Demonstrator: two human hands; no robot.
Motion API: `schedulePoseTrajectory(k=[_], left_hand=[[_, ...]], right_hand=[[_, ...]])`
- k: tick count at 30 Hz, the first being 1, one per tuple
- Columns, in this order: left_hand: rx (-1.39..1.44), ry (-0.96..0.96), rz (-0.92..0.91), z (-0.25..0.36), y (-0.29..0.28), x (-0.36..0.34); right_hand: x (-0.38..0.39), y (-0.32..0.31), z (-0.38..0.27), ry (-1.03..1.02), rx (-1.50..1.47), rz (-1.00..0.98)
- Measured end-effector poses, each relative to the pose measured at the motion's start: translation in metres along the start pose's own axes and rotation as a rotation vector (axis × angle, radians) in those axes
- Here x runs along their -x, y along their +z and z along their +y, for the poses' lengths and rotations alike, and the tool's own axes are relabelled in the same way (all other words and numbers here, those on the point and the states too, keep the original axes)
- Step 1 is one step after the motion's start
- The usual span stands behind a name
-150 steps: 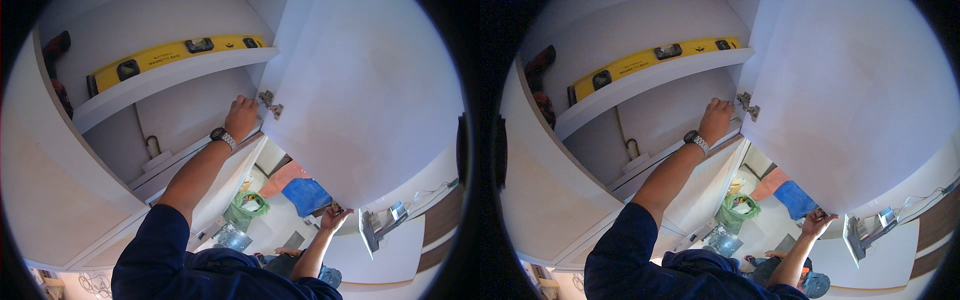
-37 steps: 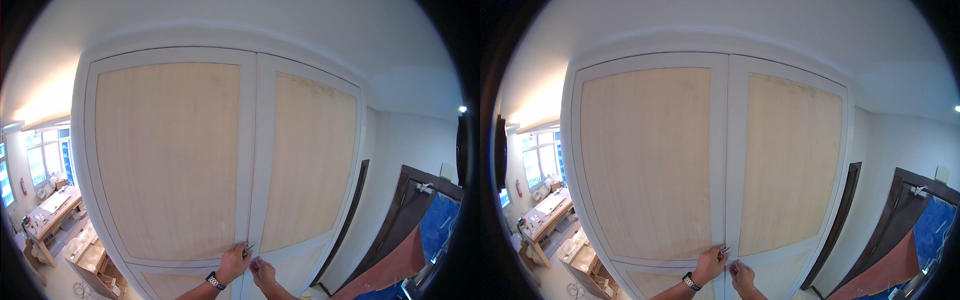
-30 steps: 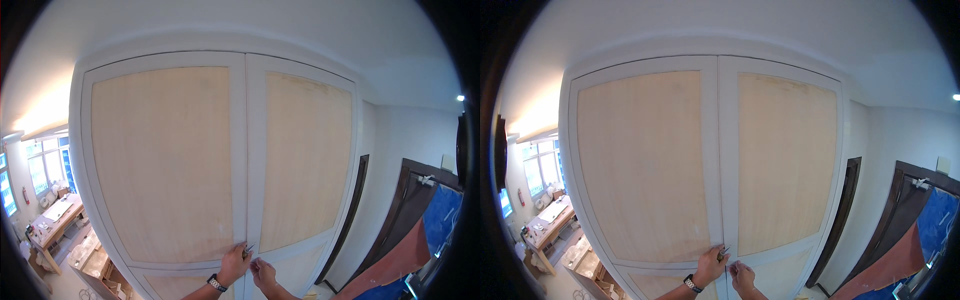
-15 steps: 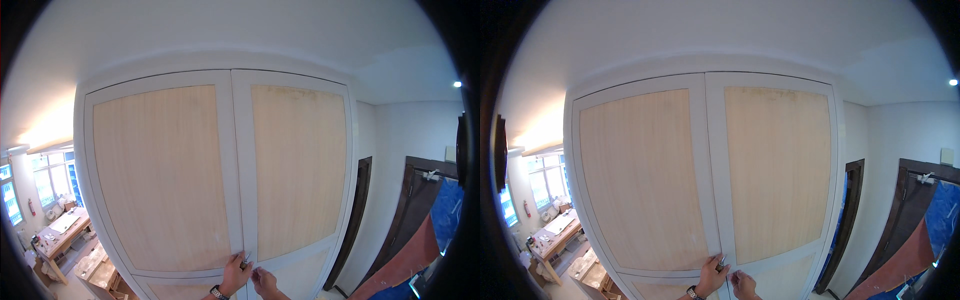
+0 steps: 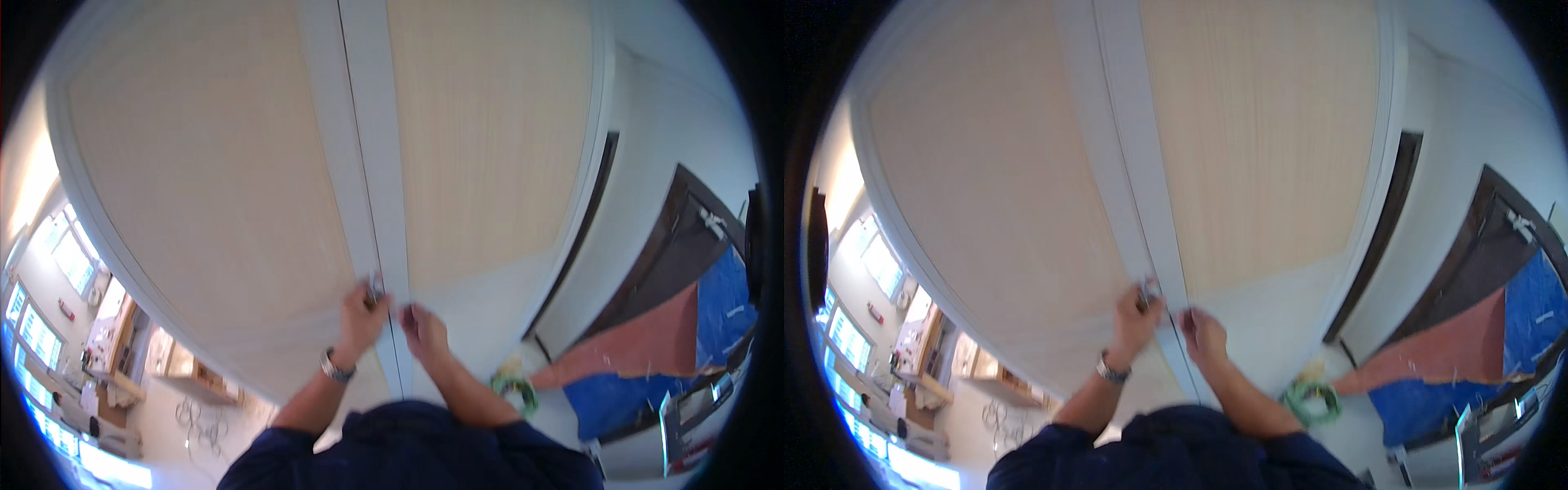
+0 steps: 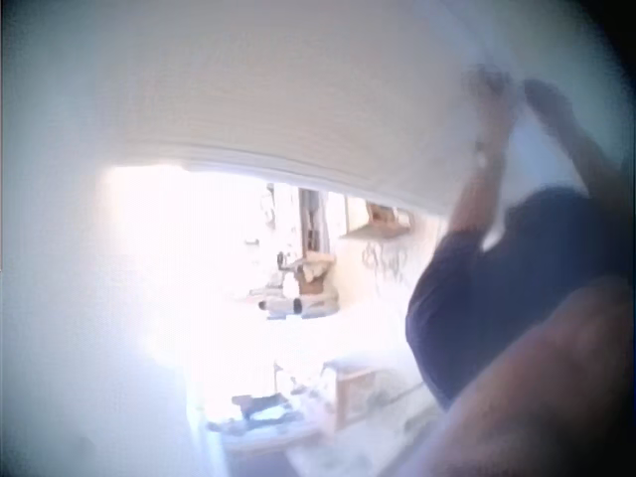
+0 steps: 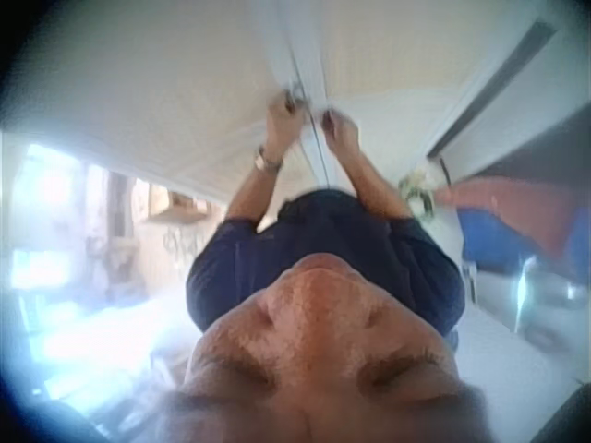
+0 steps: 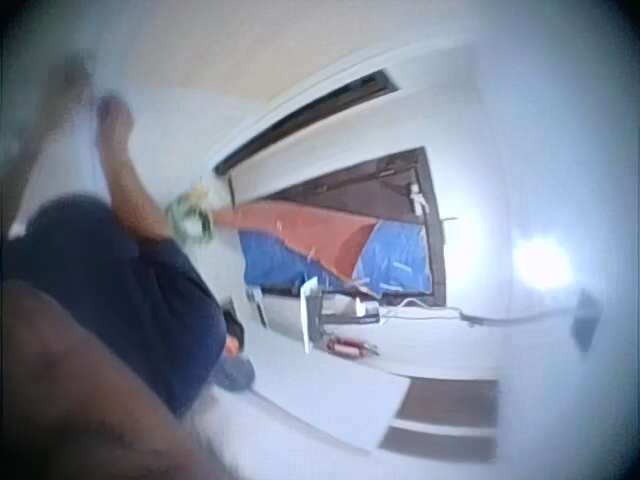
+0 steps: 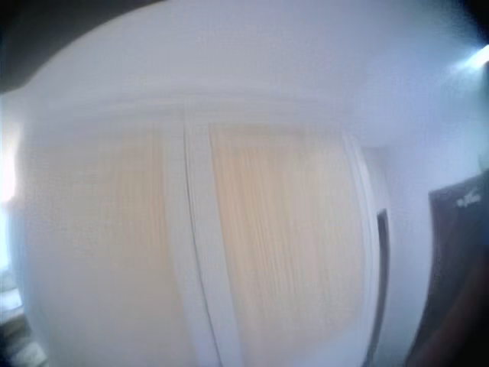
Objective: The person uses a level and a pencil to mark the alignment across two cabinet doors, and then uses a screwdriver to adjust the hinges inside the cabinet frame.
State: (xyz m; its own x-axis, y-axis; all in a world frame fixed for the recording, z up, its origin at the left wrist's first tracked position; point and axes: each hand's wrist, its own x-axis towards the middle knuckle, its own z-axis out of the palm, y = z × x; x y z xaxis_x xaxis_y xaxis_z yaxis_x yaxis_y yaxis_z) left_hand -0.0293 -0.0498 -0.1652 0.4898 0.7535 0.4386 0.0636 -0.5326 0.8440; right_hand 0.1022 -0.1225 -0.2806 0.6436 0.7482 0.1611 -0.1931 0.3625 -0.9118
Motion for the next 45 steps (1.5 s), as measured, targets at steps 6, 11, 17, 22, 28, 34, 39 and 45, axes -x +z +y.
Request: schedulePoseTrajectory(k=[6, 11, 17, 22, 28, 34, 39, 45], left_hand=[[0.204, -0.131, -0.014, 0.004, -0.019, -0.007], [0.331, -0.105, 0.017, 0.006, -0.016, -0.003], [0.150, -0.084, -0.057, 0.017, -0.022, 0.000], [0.068, -0.001, -0.020, 0.012, -0.018, -0.003], [0.002, 0.049, -0.050, 0.013, -0.013, -0.003], [-0.074, 0.164, 0.009, 0.015, -0.010, 0.005], [-0.039, 0.088, 0.017, 0.015, 0.005, 0.007], [-0.082, 0.113, 0.022, 0.007, 0.010, 0.008]], right_hand=[[-0.008, 0.014, -0.018, 0.241, -0.646, 0.149], [0.003, 0.016, -0.025, 0.289, -0.696, 0.209], [0.009, 0.020, -0.024, 0.259, -0.674, 0.182], [0.010, 0.028, -0.028, 0.275, -0.700, 0.248], [0.007, 0.025, -0.018, 0.114, -0.617, 0.078], [0.006, 0.037, -0.009, 0.151, -0.752, 0.188], [0.009, 0.038, -0.025, 0.199, -0.790, 0.304], [0.009, 0.042, -0.026, 0.235, -0.844, 0.360]])
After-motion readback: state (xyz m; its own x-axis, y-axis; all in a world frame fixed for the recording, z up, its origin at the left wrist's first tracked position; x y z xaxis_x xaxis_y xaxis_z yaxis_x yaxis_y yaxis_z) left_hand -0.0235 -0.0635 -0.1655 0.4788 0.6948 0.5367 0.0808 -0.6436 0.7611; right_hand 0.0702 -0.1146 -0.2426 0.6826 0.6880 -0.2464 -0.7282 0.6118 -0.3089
